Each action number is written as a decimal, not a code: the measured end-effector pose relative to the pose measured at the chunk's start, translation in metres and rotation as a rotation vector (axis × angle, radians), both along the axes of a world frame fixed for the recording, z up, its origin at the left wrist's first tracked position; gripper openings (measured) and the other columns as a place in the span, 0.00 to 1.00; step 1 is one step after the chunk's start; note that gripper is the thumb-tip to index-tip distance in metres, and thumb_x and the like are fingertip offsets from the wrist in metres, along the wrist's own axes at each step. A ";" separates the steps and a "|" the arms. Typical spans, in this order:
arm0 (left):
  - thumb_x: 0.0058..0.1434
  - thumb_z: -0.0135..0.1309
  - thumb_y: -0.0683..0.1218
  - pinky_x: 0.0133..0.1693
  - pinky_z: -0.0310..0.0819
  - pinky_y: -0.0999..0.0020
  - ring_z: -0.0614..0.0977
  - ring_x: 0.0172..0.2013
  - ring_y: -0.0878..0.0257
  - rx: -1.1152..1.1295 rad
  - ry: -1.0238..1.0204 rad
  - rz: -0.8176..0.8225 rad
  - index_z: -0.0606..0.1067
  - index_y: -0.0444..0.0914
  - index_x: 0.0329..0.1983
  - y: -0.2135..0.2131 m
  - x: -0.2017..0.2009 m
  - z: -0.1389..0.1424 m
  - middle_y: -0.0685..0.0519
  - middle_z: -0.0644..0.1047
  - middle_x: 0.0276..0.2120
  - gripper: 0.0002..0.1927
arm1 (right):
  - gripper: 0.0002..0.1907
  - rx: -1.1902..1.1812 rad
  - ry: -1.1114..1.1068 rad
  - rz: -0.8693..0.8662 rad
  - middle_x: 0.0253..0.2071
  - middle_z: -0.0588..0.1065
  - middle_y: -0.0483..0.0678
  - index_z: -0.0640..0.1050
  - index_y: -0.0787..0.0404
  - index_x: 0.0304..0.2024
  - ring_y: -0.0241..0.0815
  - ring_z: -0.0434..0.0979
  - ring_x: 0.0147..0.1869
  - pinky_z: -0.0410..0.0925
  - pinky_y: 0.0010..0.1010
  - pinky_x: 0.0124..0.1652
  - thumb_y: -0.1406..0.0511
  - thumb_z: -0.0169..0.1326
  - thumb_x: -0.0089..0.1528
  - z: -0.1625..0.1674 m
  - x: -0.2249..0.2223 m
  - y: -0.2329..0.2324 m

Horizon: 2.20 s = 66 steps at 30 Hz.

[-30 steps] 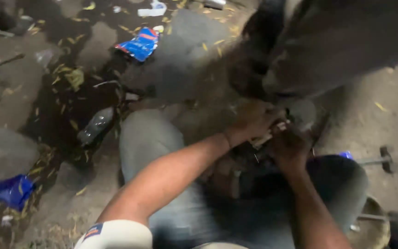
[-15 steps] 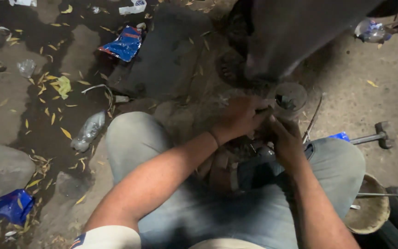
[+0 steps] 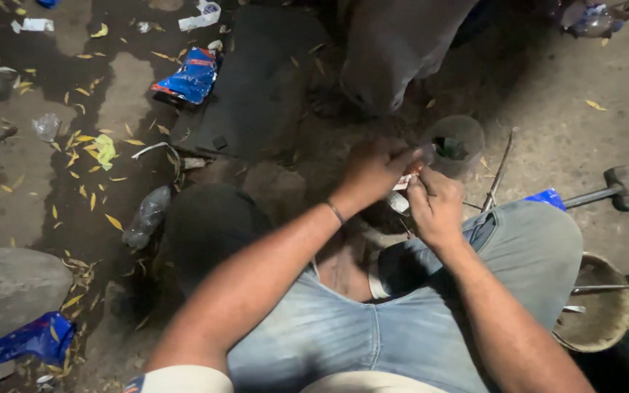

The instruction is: The person sits on the ground of a repair yard and smooths small metal pieces by rubbing them against an abrasive block. They handle the pieces one at a time, turn them over, and set finished pieces on the ground beside a container holding tools and other parts.

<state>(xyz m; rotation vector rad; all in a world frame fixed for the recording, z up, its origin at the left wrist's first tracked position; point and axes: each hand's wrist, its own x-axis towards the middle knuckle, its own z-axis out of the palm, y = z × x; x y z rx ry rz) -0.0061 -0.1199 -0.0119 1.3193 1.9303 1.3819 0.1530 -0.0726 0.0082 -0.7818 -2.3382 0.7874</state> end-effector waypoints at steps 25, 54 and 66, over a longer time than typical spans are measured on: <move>0.48 0.67 0.60 0.35 0.78 0.57 0.86 0.30 0.49 -0.104 0.107 0.380 0.82 0.39 0.30 -0.016 -0.107 -0.006 0.45 0.82 0.28 0.20 | 0.11 -0.067 0.129 -0.010 0.27 0.74 0.49 0.78 0.67 0.37 0.38 0.75 0.28 0.67 0.29 0.33 0.64 0.50 0.68 0.045 0.047 -0.001; 0.64 0.57 0.59 0.36 0.74 0.55 0.82 0.30 0.47 -0.294 0.275 0.136 0.85 0.44 0.30 -0.031 -0.082 0.058 0.43 0.80 0.25 0.18 | 0.07 -0.253 0.126 -0.072 0.36 0.78 0.48 0.79 0.67 0.45 0.34 0.76 0.39 0.70 0.28 0.42 0.71 0.56 0.64 0.035 0.037 0.007; 0.53 0.63 0.52 0.40 0.77 0.58 0.83 0.38 0.48 0.083 0.166 -0.543 0.82 0.40 0.36 -0.033 -0.036 0.053 0.47 0.81 0.35 0.13 | 0.10 -0.118 0.036 0.103 0.41 0.78 0.51 0.80 0.64 0.43 0.44 0.79 0.44 0.71 0.32 0.44 0.70 0.61 0.59 0.045 0.027 0.002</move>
